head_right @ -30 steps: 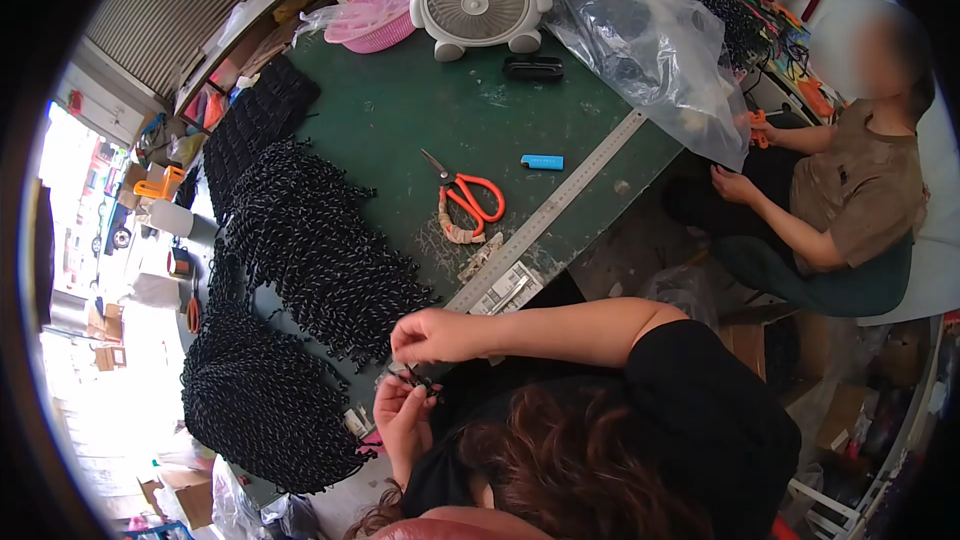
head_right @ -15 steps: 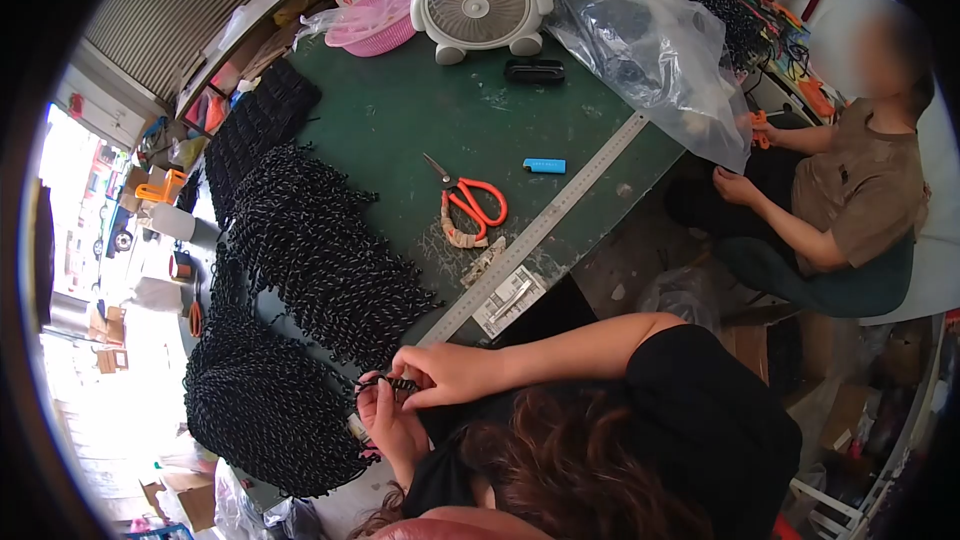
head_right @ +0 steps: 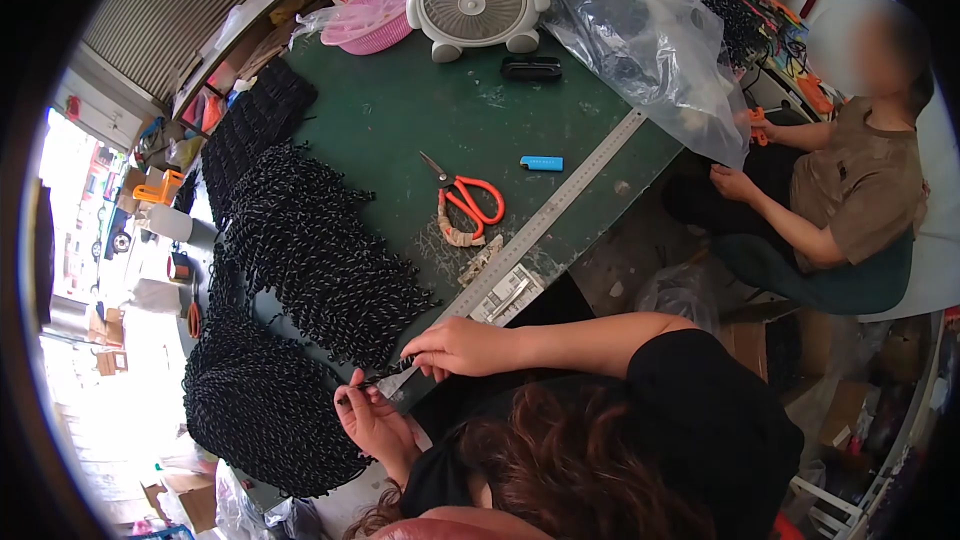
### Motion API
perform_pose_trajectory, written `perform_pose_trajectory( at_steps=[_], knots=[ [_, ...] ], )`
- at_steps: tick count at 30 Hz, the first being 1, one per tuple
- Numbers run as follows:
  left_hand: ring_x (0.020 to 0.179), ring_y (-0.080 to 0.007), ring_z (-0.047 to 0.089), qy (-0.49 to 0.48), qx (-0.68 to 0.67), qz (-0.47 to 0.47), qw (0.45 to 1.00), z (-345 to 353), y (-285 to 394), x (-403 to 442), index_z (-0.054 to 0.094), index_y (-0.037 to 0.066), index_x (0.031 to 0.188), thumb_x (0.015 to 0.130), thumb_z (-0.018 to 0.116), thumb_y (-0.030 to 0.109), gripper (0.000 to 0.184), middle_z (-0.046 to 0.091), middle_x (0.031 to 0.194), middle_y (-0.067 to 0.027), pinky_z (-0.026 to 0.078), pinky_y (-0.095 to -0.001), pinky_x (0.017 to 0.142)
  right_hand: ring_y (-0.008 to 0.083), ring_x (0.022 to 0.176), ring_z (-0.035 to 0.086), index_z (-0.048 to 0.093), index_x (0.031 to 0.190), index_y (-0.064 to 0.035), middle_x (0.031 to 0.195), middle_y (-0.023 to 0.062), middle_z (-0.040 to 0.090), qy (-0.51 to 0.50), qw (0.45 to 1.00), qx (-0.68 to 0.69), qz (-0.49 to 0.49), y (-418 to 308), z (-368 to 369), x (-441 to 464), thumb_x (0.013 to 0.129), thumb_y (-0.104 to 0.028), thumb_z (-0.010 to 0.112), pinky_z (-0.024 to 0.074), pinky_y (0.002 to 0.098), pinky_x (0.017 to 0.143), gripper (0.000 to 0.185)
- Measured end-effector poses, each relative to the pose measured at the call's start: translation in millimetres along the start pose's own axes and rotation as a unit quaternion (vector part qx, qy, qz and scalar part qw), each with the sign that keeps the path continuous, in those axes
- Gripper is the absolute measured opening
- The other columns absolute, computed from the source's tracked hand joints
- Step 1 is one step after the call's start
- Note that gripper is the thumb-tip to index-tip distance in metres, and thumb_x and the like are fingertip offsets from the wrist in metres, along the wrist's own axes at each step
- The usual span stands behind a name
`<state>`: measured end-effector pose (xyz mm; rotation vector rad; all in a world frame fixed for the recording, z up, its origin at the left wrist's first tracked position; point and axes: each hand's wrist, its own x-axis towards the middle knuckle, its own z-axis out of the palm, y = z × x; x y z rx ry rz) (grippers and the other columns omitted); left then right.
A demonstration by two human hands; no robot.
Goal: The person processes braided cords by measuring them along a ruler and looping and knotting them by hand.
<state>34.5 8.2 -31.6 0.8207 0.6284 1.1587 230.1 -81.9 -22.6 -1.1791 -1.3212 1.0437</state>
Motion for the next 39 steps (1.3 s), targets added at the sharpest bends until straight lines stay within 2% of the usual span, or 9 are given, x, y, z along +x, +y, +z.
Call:
perform_pose_trajectory(
  at_steps=[4,9,12,16,17,20,24,32,39],
  knots=[
    [0.071,-0.0107,0.057,-0.007,0.050,0.030,0.998,-11.0,2.2,3.0,0.054,0.003,0.106,0.096,0.052,0.003,0.010,0.065,0.107,-0.0174,0.048,-0.0204,0.068,0.0168,0.069,0.067,0.062,0.116,0.0020,0.091,0.0112,0.066,0.032,0.996,0.054,0.066,-2.2,-10.3,-3.1,0.095,-0.006,0.053,0.0528,0.0297,0.065,0.025],
    [0.073,-0.0104,0.058,-0.014,0.129,0.006,0.992,-18.8,8.8,-1.8,0.055,0.000,0.107,0.098,0.050,0.005,0.012,0.065,0.105,-0.0161,0.049,-0.0206,0.068,0.0188,0.073,0.067,0.064,0.111,0.0016,0.090,0.0105,0.066,0.058,0.998,-0.003,-0.030,-3.1,-21.6,-0.3,0.091,-0.006,0.057,0.0531,0.0308,0.067,0.022],
    [0.071,-0.0117,0.058,-0.149,0.433,0.173,0.872,-34.2,13.2,2.1,0.054,-0.001,0.107,0.099,0.047,0.008,0.014,0.066,0.100,-0.0142,0.048,-0.0237,0.068,0.0205,0.074,0.067,0.065,0.104,0.0021,0.087,0.0109,0.065,0.024,0.993,-0.055,-0.103,-14.0,-27.5,1.2,0.089,-0.006,0.060,0.0530,0.0307,0.068,0.019],
    [0.066,-0.0118,0.056,-0.326,0.454,0.130,0.819,11.1,22.7,-3.1,0.056,-0.002,0.098,0.098,0.045,0.008,0.015,0.066,0.087,-0.0080,0.046,-0.0233,0.067,0.0255,0.078,0.064,0.066,0.099,-0.0003,0.087,0.0104,0.062,-0.038,0.954,-0.168,-0.244,-28.5,-24.1,6.2,0.086,-0.007,0.062,0.0522,0.0343,0.067,0.016],
    [0.066,-0.0118,0.056,-0.324,0.455,0.131,0.819,17.4,20.5,-5.7,0.056,-0.002,0.098,0.098,0.045,0.008,0.015,0.066,0.087,-0.0080,0.046,-0.0233,0.067,0.0258,0.078,0.064,0.065,0.099,-0.0007,0.089,0.0100,0.061,-0.051,0.949,-0.178,-0.255,-29.4,-23.7,7.5,0.085,-0.008,0.062,0.0517,0.0349,0.067,0.016],
    [0.058,-0.0087,0.050,-0.322,0.308,-0.109,0.889,30.6,15.6,-12.4,0.056,-0.001,0.099,0.101,0.042,0.012,0.019,0.065,0.082,-0.0071,0.042,-0.0201,0.059,0.0266,0.078,0.062,0.065,0.098,-0.0016,0.091,0.0092,0.061,-0.073,0.937,-0.200,-0.278,-32.8,-24.9,11.2,0.083,-0.008,0.063,0.0509,0.0362,0.068,0.017],
    [0.052,-0.0060,0.043,-0.304,0.260,-0.233,0.886,32.9,19.1,-14.0,0.055,0.000,0.099,0.104,0.038,0.017,0.024,0.064,0.078,-0.0072,0.036,-0.0174,0.052,0.0283,0.078,0.062,0.062,0.085,-0.0013,0.084,0.0099,0.059,-0.099,0.898,-0.287,-0.318,-38.9,-33.3,12.7,0.079,-0.011,0.061,0.0514,0.0365,0.065,0.011],
    [0.048,-0.0051,0.040,-0.277,0.255,-0.268,0.887,34.6,26.3,-17.5,0.054,0.001,0.100,0.105,0.036,0.022,0.028,0.060,0.069,-0.0060,0.029,-0.0168,0.046,0.0257,0.072,0.062,0.057,0.078,-0.0010,0.078,0.0087,0.058,-0.158,0.789,-0.479,-0.350,-47.9,-26.8,16.1,0.076,-0.013,0.060,0.0502,0.0382,0.060,0.013],
    [0.043,-0.0068,0.039,-0.176,0.151,-0.171,0.958,40.0,10.7,-23.4,0.054,0.002,0.098,0.105,0.036,0.025,0.030,0.055,0.061,-0.0048,0.027,-0.0185,0.040,0.0268,0.068,0.060,0.058,0.080,-0.0027,0.077,0.0096,0.057,0.082,0.932,-0.236,-0.262,-33.0,4.2,21.3,0.080,-0.016,0.062,0.0490,0.0378,0.059,0.014]
  ],
)
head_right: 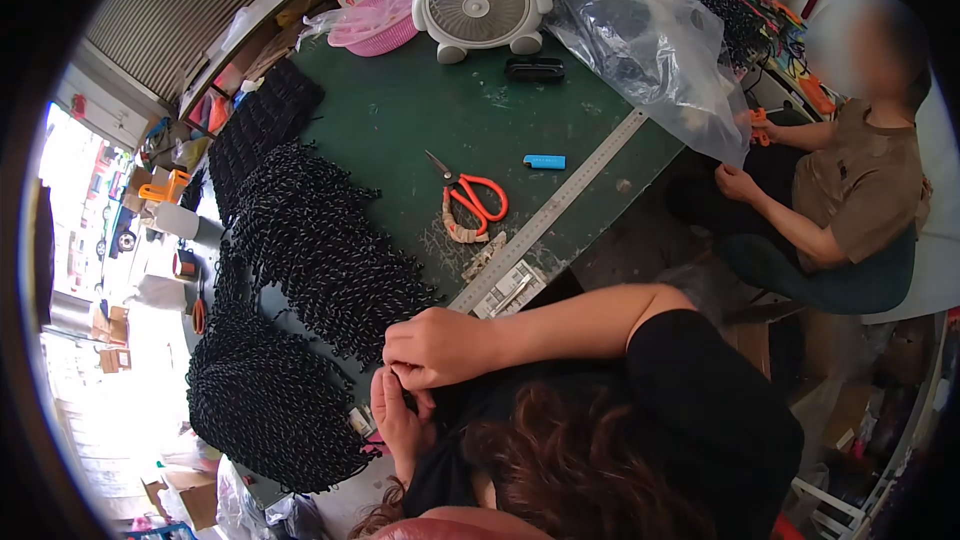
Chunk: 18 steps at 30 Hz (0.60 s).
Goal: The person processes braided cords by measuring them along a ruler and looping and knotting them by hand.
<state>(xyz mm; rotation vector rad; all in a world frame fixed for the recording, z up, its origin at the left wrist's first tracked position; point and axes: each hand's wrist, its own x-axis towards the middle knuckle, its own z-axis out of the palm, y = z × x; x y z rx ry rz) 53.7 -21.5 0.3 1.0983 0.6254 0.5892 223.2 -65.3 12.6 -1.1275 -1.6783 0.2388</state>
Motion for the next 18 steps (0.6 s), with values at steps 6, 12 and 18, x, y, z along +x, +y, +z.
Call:
perform_pose_trajectory(
  at_steps=[6,12,18],
  knots=[
    [0.039,-0.0073,0.036,0.023,0.019,-0.028,0.999,-3.8,6.7,-1.4,0.054,0.003,0.095,0.105,0.036,0.026,0.031,0.054,0.057,-0.0048,0.026,-0.0193,0.038,0.0277,0.065,0.060,0.059,0.084,-0.0035,0.077,0.0100,0.057,-0.017,0.996,0.083,0.022,5.7,-2.5,0.1,0.083,-0.014,0.061,0.0492,0.0379,0.058,0.011],
    [0.042,-0.0071,0.038,-0.033,0.005,-0.049,0.998,-3.2,5.6,0.9,0.053,0.003,0.095,0.105,0.037,0.024,0.029,0.055,0.061,-0.0064,0.026,-0.0186,0.040,0.0296,0.067,0.060,0.060,0.090,-0.0029,0.078,0.0108,0.057,-0.183,0.974,-0.064,-0.115,16.8,-22.3,1.4,0.085,-0.014,0.061,0.0499,0.0373,0.058,0.012],
    [0.043,-0.0072,0.040,-0.014,-0.008,-0.010,1.000,-1.1,2.8,3.3,0.053,0.004,0.094,0.105,0.038,0.024,0.027,0.056,0.061,-0.0065,0.026,-0.0172,0.040,0.0292,0.069,0.062,0.060,0.093,-0.0010,0.080,0.0109,0.058,-0.053,0.998,-0.007,-0.025,7.2,-3.7,-5.6,0.084,-0.015,0.062,0.0507,0.0359,0.058,0.017]
  ],
)
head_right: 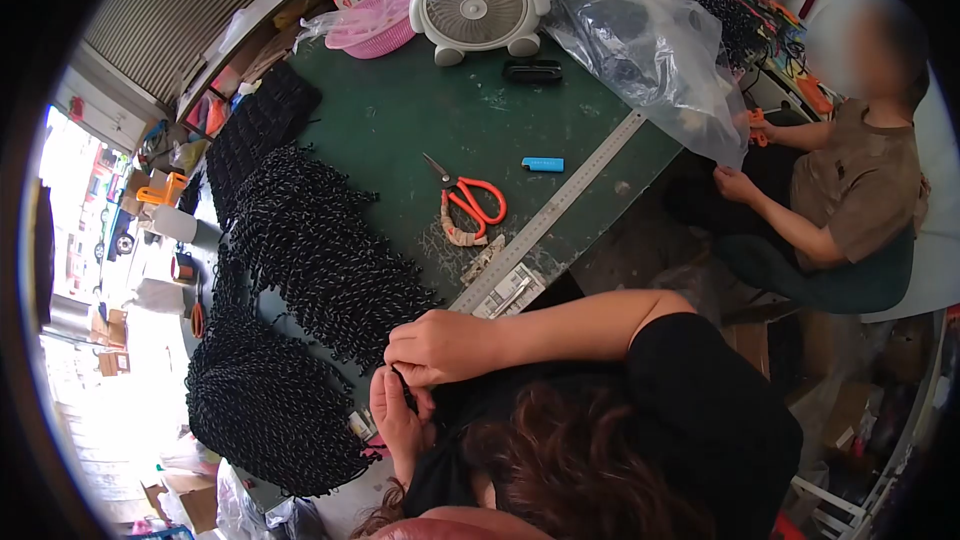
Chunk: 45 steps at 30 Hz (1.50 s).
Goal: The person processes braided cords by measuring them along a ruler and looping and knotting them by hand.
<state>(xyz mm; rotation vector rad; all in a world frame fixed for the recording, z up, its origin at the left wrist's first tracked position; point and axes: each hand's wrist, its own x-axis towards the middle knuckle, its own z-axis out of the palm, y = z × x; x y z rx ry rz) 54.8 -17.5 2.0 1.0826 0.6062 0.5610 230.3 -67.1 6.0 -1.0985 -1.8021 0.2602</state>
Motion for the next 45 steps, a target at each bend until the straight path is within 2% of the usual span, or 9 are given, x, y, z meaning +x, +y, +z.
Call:
perform_pose_trajectory(
  at_steps=[6,9,16,20,23,31,35,43,45],
  knots=[
    [0.073,-0.0086,0.049,0.070,-0.067,0.082,0.992,9.8,-5.4,9.1,0.054,0.001,0.106,0.105,0.039,0.022,0.025,0.058,0.090,-0.0070,0.039,-0.0211,0.064,0.0192,0.085,0.064,0.060,0.103,-0.0010,0.096,0.0087,0.062,0.062,0.939,0.250,0.228,2.1,0.9,8.1,0.088,-0.018,0.066,0.0513,0.0287,0.075,0.023],
    [0.096,-0.0106,0.047,0.131,-0.047,0.134,0.981,1.1,-13.8,16.1,0.054,0.001,0.114,0.105,0.039,0.020,0.026,0.053,0.108,-0.0049,0.039,-0.0274,0.086,0.0152,0.094,0.062,0.059,0.108,-0.0016,0.101,0.0089,0.063,0.004,0.961,0.184,0.209,9.0,11.9,0.9,0.089,-0.018,0.067,0.0491,0.0272,0.083,0.026],
    [0.087,-0.0041,0.050,0.133,-0.131,0.077,0.979,-9.9,-26.5,18.5,0.061,0.002,0.107,0.103,0.042,0.015,0.023,0.056,0.097,0.0021,0.039,-0.0190,0.078,0.0102,0.092,0.059,0.059,0.109,0.0005,0.105,0.0019,0.062,0.000,0.809,0.436,0.395,-3.1,15.1,-3.9,0.095,-0.009,0.058,0.0494,0.0252,0.076,0.017],
    [0.081,-0.0047,0.051,0.100,-0.091,0.098,0.986,-13.7,-25.8,15.4,0.061,0.001,0.107,0.101,0.047,0.012,0.018,0.059,0.096,0.0009,0.041,-0.0192,0.075,0.0139,0.081,0.061,0.059,0.107,-0.0001,0.102,0.0052,0.062,-0.062,0.860,0.326,0.387,-8.1,7.6,-3.6,0.092,-0.008,0.061,0.0487,0.0269,0.069,0.016],
    [0.080,-0.0073,0.053,0.074,-0.090,0.107,0.987,-14.6,-24.7,13.6,0.059,-0.001,0.109,0.099,0.050,0.007,0.015,0.061,0.097,-0.0021,0.045,-0.0227,0.074,0.0254,0.070,0.060,0.058,0.104,-0.0010,0.086,0.0109,0.057,-0.053,0.985,0.016,0.163,4.3,12.7,-12.3,0.088,-0.012,0.065,0.0476,0.0334,0.062,0.021],
    [0.078,-0.0112,0.061,0.024,-0.062,0.054,0.996,-21.1,-21.9,6.0,0.058,-0.001,0.106,0.089,0.060,-0.004,0.017,0.063,0.093,-0.0049,0.050,-0.0230,0.071,0.0292,0.068,0.057,0.059,0.100,-0.0039,0.081,0.0104,0.053,-0.077,0.986,-0.089,0.122,-7.2,4.9,-13.5,0.084,-0.012,0.067,0.0453,0.0386,0.056,0.019],
    [0.075,-0.0126,0.061,0.026,-0.215,0.053,0.975,-15.8,-33.4,4.4,0.058,0.000,0.104,0.089,0.061,-0.003,0.015,0.063,0.092,-0.0069,0.050,-0.0232,0.069,0.0280,0.067,0.057,0.059,0.099,-0.0054,0.080,0.0094,0.053,-0.066,0.985,-0.085,0.137,-4.0,6.1,-18.7,0.083,-0.013,0.067,0.0457,0.0381,0.056,0.019],
    [0.072,-0.0137,0.062,0.008,-0.166,-0.011,0.986,-23.2,-20.3,3.4,0.059,-0.001,0.101,0.087,0.065,-0.003,0.015,0.065,0.085,-0.0081,0.051,-0.0248,0.064,0.0286,0.064,0.053,0.061,0.101,-0.0031,0.075,0.0096,0.052,-0.105,0.982,-0.158,0.013,1.3,-16.3,-15.5,0.083,-0.010,0.068,0.0431,0.0356,0.057,0.020],
    [0.073,-0.0134,0.063,0.022,-0.097,0.054,0.994,-16.8,-22.1,0.7,0.059,-0.002,0.100,0.086,0.066,-0.003,0.016,0.065,0.087,-0.0082,0.052,-0.0250,0.065,0.0279,0.064,0.053,0.061,0.101,-0.0032,0.073,0.0090,0.051,-0.107,0.988,-0.089,0.070,-1.5,-17.0,-18.7,0.082,-0.011,0.069,0.0428,0.0355,0.056,0.022]
  ],
)
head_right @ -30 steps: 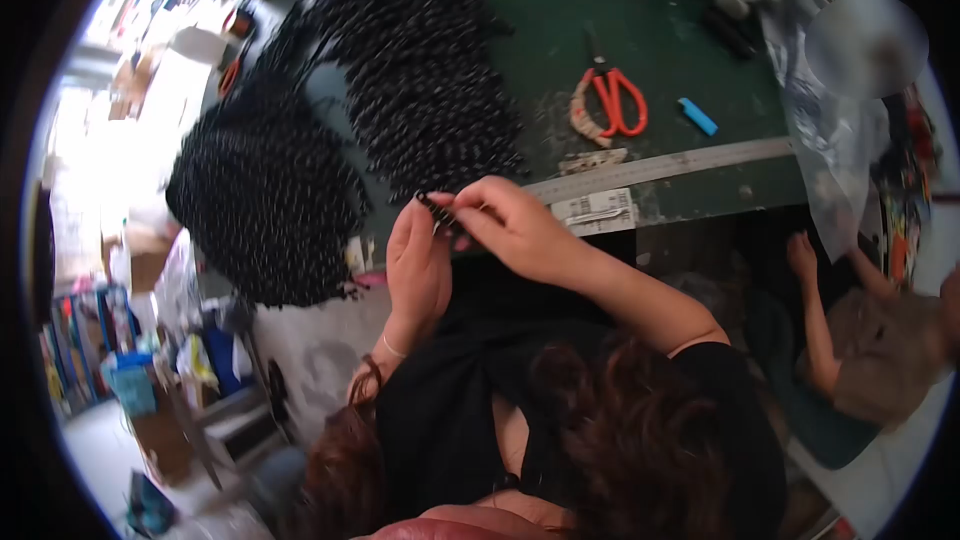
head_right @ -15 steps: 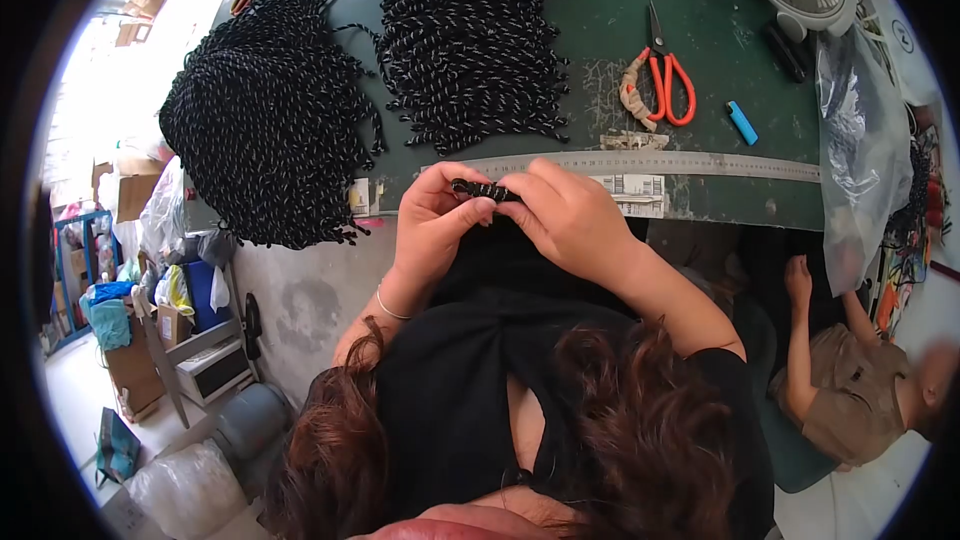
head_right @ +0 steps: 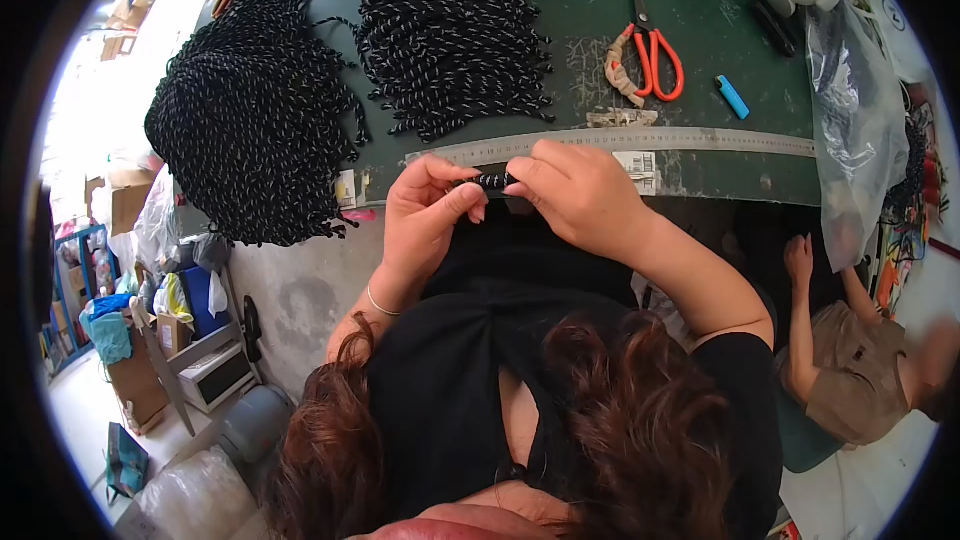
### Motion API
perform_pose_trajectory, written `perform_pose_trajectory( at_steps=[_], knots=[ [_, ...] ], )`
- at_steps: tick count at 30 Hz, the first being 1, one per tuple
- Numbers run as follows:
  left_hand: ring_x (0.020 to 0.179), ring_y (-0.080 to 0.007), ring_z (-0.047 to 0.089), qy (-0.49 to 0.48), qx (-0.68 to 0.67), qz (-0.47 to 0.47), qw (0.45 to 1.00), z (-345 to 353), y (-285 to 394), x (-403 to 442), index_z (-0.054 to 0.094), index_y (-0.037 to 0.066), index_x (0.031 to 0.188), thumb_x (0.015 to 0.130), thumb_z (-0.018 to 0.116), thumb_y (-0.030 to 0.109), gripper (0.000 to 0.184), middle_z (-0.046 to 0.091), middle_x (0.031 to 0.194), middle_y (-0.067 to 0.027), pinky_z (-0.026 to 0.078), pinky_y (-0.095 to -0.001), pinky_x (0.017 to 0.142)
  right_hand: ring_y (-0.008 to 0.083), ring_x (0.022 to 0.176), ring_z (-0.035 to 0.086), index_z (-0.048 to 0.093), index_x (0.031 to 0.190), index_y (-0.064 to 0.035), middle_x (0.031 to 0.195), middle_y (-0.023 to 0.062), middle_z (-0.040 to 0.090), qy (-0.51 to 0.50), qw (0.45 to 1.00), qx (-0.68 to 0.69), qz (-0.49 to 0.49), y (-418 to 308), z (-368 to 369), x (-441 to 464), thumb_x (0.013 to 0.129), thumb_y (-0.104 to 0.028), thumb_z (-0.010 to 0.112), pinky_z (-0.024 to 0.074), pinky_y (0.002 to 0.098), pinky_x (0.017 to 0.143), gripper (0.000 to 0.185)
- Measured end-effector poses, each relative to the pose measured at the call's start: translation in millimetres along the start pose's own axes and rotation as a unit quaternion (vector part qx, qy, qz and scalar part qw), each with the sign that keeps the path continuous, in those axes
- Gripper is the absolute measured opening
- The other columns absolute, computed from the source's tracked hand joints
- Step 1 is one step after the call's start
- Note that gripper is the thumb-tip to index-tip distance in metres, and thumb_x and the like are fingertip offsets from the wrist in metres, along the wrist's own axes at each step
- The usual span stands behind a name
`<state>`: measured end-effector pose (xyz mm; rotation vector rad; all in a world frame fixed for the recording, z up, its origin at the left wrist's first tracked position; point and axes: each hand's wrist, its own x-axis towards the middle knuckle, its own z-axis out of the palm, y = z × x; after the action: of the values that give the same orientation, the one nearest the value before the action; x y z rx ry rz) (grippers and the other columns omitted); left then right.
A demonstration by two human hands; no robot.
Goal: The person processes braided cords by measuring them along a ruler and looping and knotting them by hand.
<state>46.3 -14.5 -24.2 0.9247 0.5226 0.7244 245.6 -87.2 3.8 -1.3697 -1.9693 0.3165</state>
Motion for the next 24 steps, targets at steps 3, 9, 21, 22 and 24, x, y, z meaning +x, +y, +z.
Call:
perform_pose_trajectory(
  at_steps=[3,9,21,22,24],
  knots=[
    [0.073,-0.0134,0.063,-0.032,0.171,0.157,0.972,-1.5,5.2,2.6,0.059,-0.002,0.100,0.086,0.066,-0.004,0.016,0.066,0.087,-0.0084,0.052,-0.0253,0.065,0.0265,0.064,0.053,0.061,0.101,-0.0033,0.070,0.0079,0.049,-0.022,0.983,0.153,0.094,-2.1,0.4,-3.1,0.079,-0.012,0.070,0.0422,0.0353,0.056,0.025],
    [0.074,-0.0154,0.064,-0.013,0.107,-0.041,0.993,4.2,22.6,-3.4,0.061,-0.002,0.099,0.084,0.067,-0.005,0.017,0.066,0.087,-0.0085,0.053,-0.0256,0.065,0.0248,0.065,0.055,0.062,0.096,-0.0027,0.072,0.0080,0.051,-0.043,0.999,0.022,-0.018,-9.5,-12.5,3.5,0.085,-0.016,0.067,0.0431,0.0347,0.057,0.018],
    [0.071,-0.0132,0.061,-0.076,0.268,0.158,0.947,11.6,25.6,-1.6,0.059,-0.002,0.097,0.087,0.065,-0.003,0.012,0.065,0.086,-0.0074,0.050,-0.0225,0.063,0.0228,0.062,0.053,0.062,0.100,-0.0041,0.071,0.0054,0.048,-0.043,0.995,0.089,-0.005,-14.5,-19.0,7.1,0.075,-0.013,0.072,0.0411,0.0354,0.053,0.029],
    [0.071,-0.0132,0.061,-0.077,0.268,0.158,0.947,11.4,27.5,-0.4,0.059,-0.002,0.097,0.087,0.065,-0.003,0.012,0.065,0.086,-0.0074,0.050,-0.0225,0.063,0.0222,0.062,0.053,0.062,0.100,-0.0039,0.072,0.0054,0.048,-0.013,0.994,-0.070,-0.088,-16.7,-23.1,10.7,0.075,-0.013,0.072,0.0412,0.0352,0.053,0.028],
    [0.071,-0.0142,0.060,-0.058,0.028,-0.096,0.993,10.5,35.0,4.9,0.058,-0.001,0.096,0.084,0.066,-0.005,0.015,0.063,0.084,-0.0068,0.049,-0.0227,0.061,0.0218,0.063,0.053,0.062,0.099,-0.0039,0.072,0.0053,0.049,-0.014,0.990,-0.089,-0.111,-16.8,-26.3,13.9,0.076,-0.014,0.072,0.0412,0.0351,0.053,0.027]
  ],
)
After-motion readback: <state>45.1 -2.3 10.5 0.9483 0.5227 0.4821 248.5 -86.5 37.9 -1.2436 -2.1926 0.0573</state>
